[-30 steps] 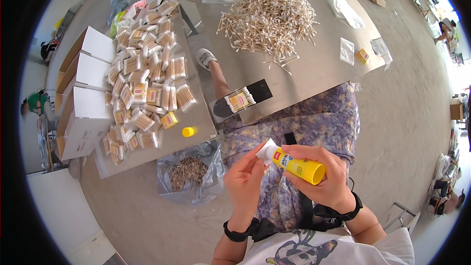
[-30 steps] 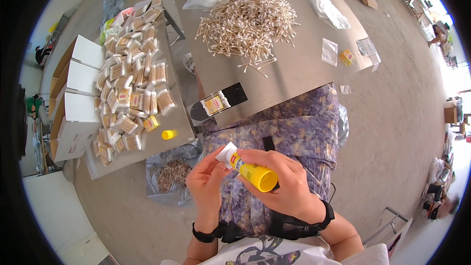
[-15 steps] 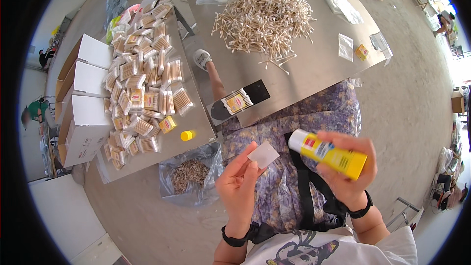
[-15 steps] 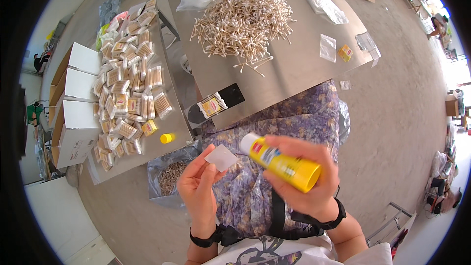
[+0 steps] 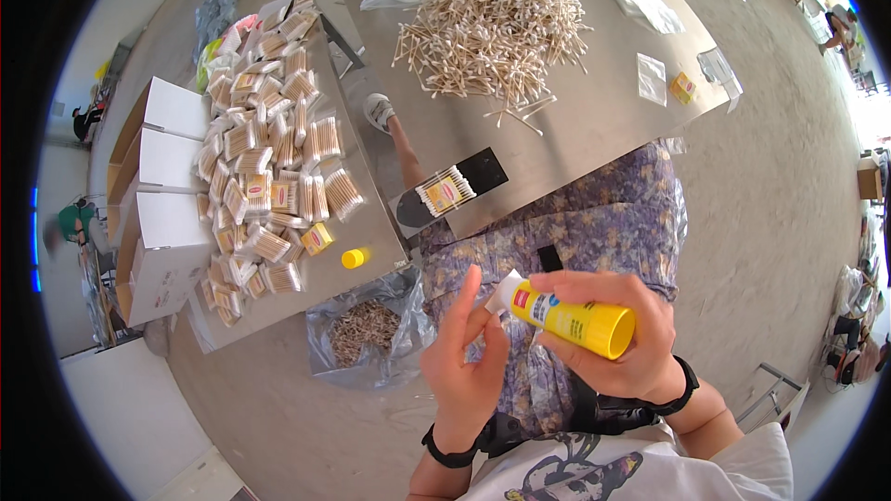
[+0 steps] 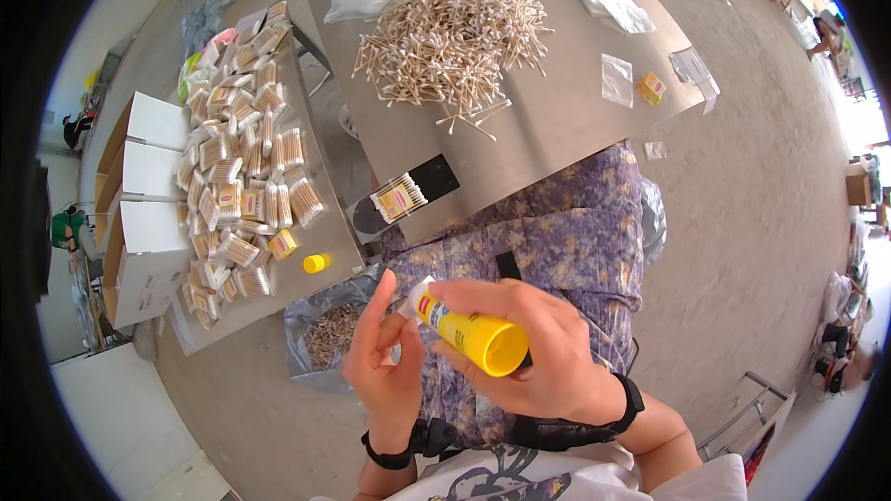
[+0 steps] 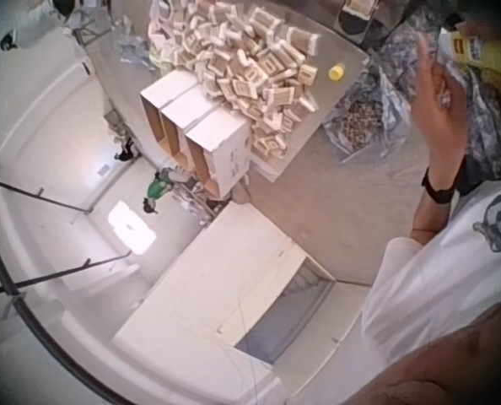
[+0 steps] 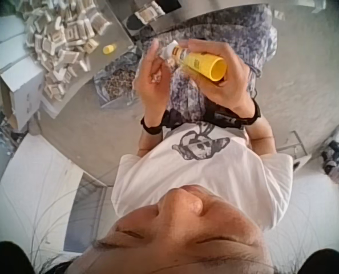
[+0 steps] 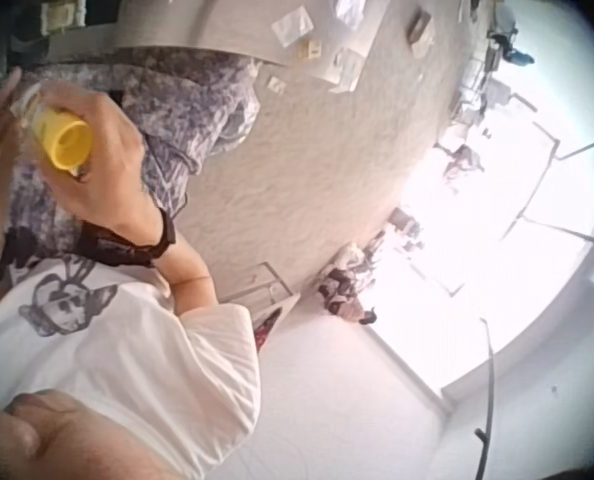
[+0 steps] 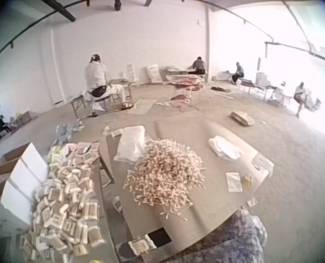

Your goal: The recorder sorts cotton swabs into boxes and applies glue to labels for packaging.

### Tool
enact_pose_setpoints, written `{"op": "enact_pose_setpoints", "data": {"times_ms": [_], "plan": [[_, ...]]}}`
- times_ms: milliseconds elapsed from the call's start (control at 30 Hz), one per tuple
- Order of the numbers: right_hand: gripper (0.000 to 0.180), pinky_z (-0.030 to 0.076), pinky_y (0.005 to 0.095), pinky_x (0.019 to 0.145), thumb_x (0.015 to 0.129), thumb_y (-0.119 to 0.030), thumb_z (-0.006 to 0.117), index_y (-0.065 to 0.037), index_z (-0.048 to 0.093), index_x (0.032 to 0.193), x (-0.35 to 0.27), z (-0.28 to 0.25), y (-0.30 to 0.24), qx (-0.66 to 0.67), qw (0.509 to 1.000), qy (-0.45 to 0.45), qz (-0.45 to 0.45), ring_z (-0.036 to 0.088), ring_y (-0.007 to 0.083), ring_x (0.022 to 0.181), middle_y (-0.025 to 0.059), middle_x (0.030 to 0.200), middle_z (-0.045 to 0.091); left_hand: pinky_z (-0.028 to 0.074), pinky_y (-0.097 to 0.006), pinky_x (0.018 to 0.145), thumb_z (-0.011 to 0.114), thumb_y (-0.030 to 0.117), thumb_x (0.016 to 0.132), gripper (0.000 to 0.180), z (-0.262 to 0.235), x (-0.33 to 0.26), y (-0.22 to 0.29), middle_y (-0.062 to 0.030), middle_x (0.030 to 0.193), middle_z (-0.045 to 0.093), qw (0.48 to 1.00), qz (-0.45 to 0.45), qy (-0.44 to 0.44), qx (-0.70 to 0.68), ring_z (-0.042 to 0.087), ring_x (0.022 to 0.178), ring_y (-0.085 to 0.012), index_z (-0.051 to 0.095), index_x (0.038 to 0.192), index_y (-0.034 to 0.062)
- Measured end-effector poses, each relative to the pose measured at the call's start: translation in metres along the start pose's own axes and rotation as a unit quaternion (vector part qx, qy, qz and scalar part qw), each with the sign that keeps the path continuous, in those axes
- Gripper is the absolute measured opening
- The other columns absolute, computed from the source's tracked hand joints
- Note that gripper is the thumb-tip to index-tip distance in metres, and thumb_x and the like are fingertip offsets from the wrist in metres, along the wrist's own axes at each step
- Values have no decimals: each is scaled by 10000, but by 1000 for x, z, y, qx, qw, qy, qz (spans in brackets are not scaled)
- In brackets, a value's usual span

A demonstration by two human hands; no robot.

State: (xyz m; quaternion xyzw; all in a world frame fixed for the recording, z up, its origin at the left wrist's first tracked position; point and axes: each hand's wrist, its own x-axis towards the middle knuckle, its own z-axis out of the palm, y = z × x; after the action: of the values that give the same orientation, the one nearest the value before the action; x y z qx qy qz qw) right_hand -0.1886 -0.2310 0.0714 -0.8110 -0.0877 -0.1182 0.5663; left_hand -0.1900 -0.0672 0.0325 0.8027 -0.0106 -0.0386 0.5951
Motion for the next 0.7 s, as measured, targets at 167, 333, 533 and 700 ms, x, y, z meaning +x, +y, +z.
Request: {"op": "enact_pose_setpoints", "data": {"times_ms": [167, 333, 533, 700], "plan": [[381, 533, 302, 757, 720, -10, 758, -1, 574, 1053, 8, -8, 2, -34, 999, 23, 33, 684, 260, 890, 158, 1053, 670, 486, -264, 815, 582, -58, 824, 511, 1, -1, -3, -161, 987, 700, 998, 56, 8, 26, 654, 916, -130, 475, 1322, -21], [362, 525, 313, 822, 736, -1, 748, -17, 554, 1042, 1, -13, 13, -10, 997, 53, 57, 670, 245, 970, 163, 1076, 666, 504, -243, 797, 541, -49, 860, 406, 2, 2, 4, -157, 1018, 676, 989, -61, 41, -125, 640, 900, -130, 507, 1265, -45], [356, 495, 332, 911, 766, 46, 711, -13, 531, 1068, -10, -34, 32, 65, 977, 164, 119, 603, 256, 1094, 176, 1123, 636, 555, -272, 783, 521, -5, 899, 256, 16, 33, -34, -128, 1008, 651, 972, -136, 13, -191, 636, 914, -149, 561, 1141, -76], [335, 496, 316, 913, 784, 35, 702, -26, 547, 1075, -9, -50, 59, 71, 961, 212, 160, 592, 234, 1097, 173, 1134, 628, 541, -244, 738, 547, 10, 901, 161, 55, 76, -65, -49, 927, 621, 996, -51, -53, -50, 622, 867, -128, 632, 1032, -29]]}}
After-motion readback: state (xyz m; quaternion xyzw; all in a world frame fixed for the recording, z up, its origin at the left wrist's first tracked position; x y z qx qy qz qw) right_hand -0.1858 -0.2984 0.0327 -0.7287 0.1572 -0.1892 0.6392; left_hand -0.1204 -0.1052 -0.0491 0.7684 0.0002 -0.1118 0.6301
